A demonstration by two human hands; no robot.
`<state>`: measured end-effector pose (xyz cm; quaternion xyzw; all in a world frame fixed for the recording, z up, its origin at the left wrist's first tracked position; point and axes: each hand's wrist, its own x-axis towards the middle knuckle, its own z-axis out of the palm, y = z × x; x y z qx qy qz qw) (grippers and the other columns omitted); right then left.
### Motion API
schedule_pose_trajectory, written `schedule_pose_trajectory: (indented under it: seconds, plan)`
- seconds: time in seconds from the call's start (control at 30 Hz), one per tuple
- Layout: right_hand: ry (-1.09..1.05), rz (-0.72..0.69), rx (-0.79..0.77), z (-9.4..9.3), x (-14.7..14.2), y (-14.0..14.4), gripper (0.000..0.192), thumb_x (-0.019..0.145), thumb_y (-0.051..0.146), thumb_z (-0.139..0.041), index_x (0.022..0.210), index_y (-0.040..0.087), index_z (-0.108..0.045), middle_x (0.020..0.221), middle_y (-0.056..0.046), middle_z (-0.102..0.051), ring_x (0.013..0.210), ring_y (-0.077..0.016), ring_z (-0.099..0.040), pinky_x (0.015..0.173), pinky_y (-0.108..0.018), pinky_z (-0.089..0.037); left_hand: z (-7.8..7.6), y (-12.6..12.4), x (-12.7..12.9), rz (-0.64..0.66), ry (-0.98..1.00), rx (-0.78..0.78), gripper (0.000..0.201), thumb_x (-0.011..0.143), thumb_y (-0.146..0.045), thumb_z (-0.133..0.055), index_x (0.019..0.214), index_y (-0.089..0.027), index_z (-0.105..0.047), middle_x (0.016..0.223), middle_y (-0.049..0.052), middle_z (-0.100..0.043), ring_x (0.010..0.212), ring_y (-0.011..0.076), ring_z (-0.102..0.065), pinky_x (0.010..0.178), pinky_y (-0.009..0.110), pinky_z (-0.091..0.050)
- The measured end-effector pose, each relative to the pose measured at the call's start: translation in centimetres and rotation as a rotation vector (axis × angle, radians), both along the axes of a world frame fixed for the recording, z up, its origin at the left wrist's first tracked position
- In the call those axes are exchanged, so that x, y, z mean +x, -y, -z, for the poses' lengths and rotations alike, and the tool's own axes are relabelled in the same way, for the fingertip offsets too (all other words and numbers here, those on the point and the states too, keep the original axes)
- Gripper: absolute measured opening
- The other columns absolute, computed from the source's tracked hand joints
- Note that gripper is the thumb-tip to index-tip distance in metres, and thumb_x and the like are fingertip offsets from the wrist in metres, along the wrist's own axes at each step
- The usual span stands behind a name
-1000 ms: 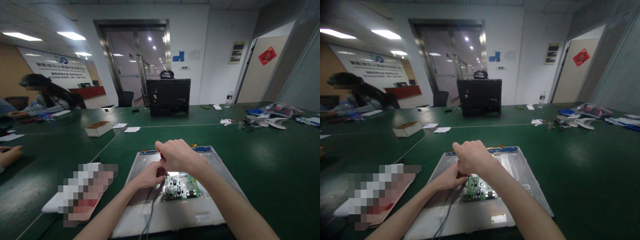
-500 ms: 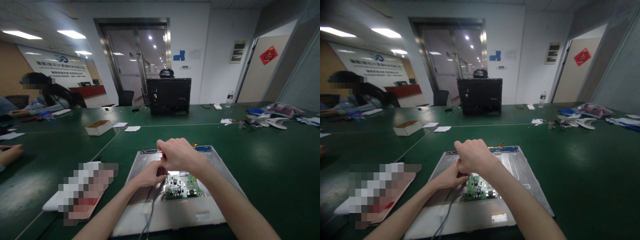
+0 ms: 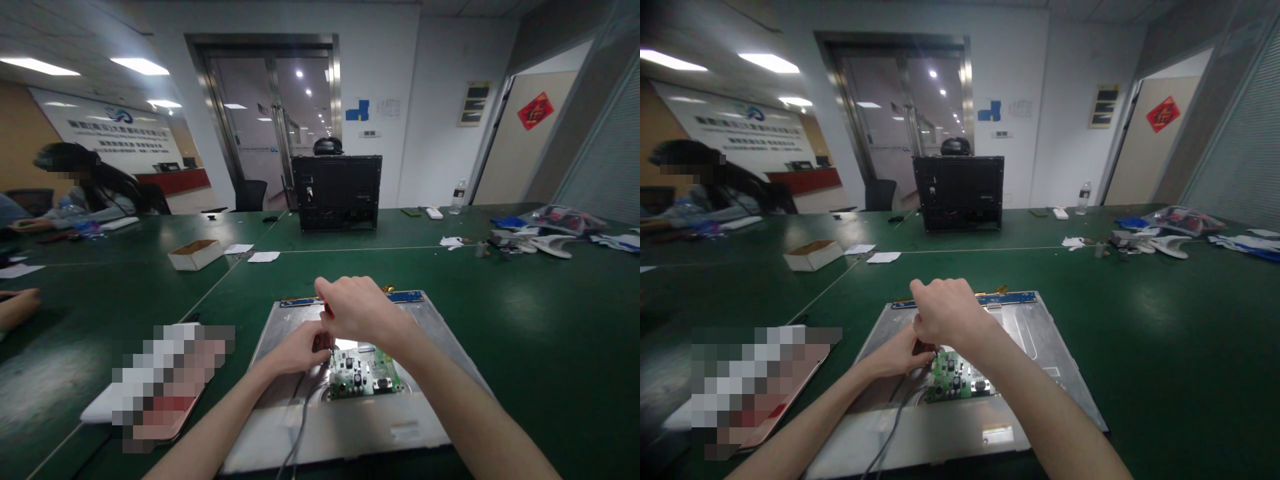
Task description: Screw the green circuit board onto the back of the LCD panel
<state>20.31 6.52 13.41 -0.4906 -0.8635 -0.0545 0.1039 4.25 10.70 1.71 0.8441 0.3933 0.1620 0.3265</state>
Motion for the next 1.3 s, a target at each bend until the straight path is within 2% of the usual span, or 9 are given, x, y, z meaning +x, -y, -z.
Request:
schedule_pose_trajectory:
  seconds: [0.13, 0.3, 0.47, 0.53, 0.63, 0.77, 0.93, 1.07, 1.3]
  plan:
    - [0.003, -0.074, -0.015, -0.12, 0.23, 0.34, 0.027, 0.075, 0.030, -0.061, 0.099, 0.020, -0.055, 0.085, -0.005, -0.070, 0.071, -0.0215, -0.065, 0.050, -0.027, -0.031, -0.31, 0.10, 0.14, 0.004, -0.009, -0.016, 0.007, 0.065, -0.018, -0.053, 0.072, -0.017, -0.051, 0.064, -0.003, -0.051, 0.060, 0.0138, -0.047, 0.057, 0.023, -0.037]
    - [-0.004, -0.006, -0.020, -0.22, -0.30, 0.11, 0.029, 0.086, 0.048, -0.050, 0.093, 0.021, -0.061, 0.083, -0.006, -0.070, 0.075, -0.0231, -0.066, 0.054, -0.028, -0.035, -0.35, 0.08, 0.18, -0.004, -0.033, -0.018, 0.004, 0.065, -0.017, -0.052, 0.066, -0.018, -0.048, 0.059, -0.003, -0.047, 0.056, 0.0134, -0.046, 0.054, 0.023, -0.036]
    - [0.001, 0.020, 0.002, -0.08, -0.34, -0.12, 0.017, 0.085, 0.029, -0.050, 0.094, 0.019, -0.060, 0.082, -0.007, -0.070, 0.072, -0.0220, -0.065, 0.052, -0.028, -0.034, -0.32, 0.01, 0.17, 0.000, -0.044, -0.026, 0.008, 0.065, -0.016, -0.053, 0.073, -0.017, -0.053, 0.063, -0.003, -0.051, 0.058, 0.0139, -0.048, 0.054, 0.023, -0.037]
    - [-0.001, -0.024, 0.007, -0.06, -0.02, -0.03, 0.023, 0.079, 0.024, -0.055, 0.101, 0.017, -0.057, 0.084, -0.007, -0.070, 0.071, -0.0217, -0.065, 0.050, -0.027, -0.033, -0.38, -0.01, 0.17, 0.007, -0.037, -0.025, 0.010, 0.065, -0.015, -0.053, 0.075, -0.017, -0.054, 0.065, -0.002, -0.052, 0.061, 0.0143, -0.049, 0.057, 0.023, -0.039]
    - [0.005, -0.110, -0.010, -0.08, 0.35, 0.13, 0.031, 0.077, 0.029, -0.058, 0.107, 0.019, -0.054, 0.088, -0.006, -0.071, 0.073, -0.0219, -0.065, 0.051, -0.027, -0.033, -0.44, -0.07, 0.13, 0.014, -0.033, -0.024, 0.009, 0.064, -0.015, -0.054, 0.074, -0.017, -0.053, 0.066, -0.002, -0.053, 0.062, 0.0145, -0.049, 0.058, 0.023, -0.039]
    - [-0.008, -0.067, -0.020, -0.16, 0.13, 0.08, 0.030, 0.086, 0.047, -0.050, 0.100, 0.023, -0.061, 0.086, -0.006, -0.071, 0.077, -0.0225, -0.065, 0.055, -0.028, -0.036, -0.27, -0.18, 0.08, 0.007, -0.051, -0.025, 0.004, 0.065, -0.016, -0.052, 0.068, -0.017, -0.050, 0.062, -0.003, -0.050, 0.059, 0.0141, -0.048, 0.056, 0.023, -0.038]
    - [0.021, -0.024, -0.022, -0.27, -0.02, -0.18, 0.016, 0.086, 0.029, -0.050, 0.092, 0.021, -0.062, 0.084, -0.006, -0.071, 0.075, -0.0201, -0.065, 0.054, -0.027, -0.033, -0.09, -0.09, 0.10, 0.004, -0.054, -0.027, 0.009, 0.065, -0.014, -0.052, 0.073, -0.017, -0.051, 0.063, -0.003, -0.050, 0.058, 0.0134, -0.048, 0.055, 0.022, -0.038]
    - [0.018, -0.132, -0.010, -0.30, 0.23, -0.01, 0.027, 0.076, 0.026, -0.059, 0.101, 0.020, -0.056, 0.086, -0.005, -0.070, 0.072, -0.0199, -0.064, 0.049, -0.027, -0.030, -0.18, 0.01, 0.03, -0.017, -0.062, 0.002, 0.009, 0.066, -0.016, -0.054, 0.074, -0.017, -0.051, 0.068, -0.001, -0.054, 0.065, 0.0156, -0.052, 0.060, 0.024, -0.040]
    - [0.013, -0.060, 0.004, -0.45, -0.27, -0.11, 0.029, 0.089, 0.047, -0.048, 0.090, 0.021, -0.063, 0.079, -0.005, -0.070, 0.072, -0.0199, -0.064, 0.054, -0.027, -0.033, -0.14, -0.08, -0.05, -0.016, -0.091, 0.003, 0.004, 0.067, -0.019, -0.054, 0.071, -0.017, -0.052, 0.063, -0.002, -0.052, 0.059, 0.0145, -0.049, 0.055, 0.024, -0.037]
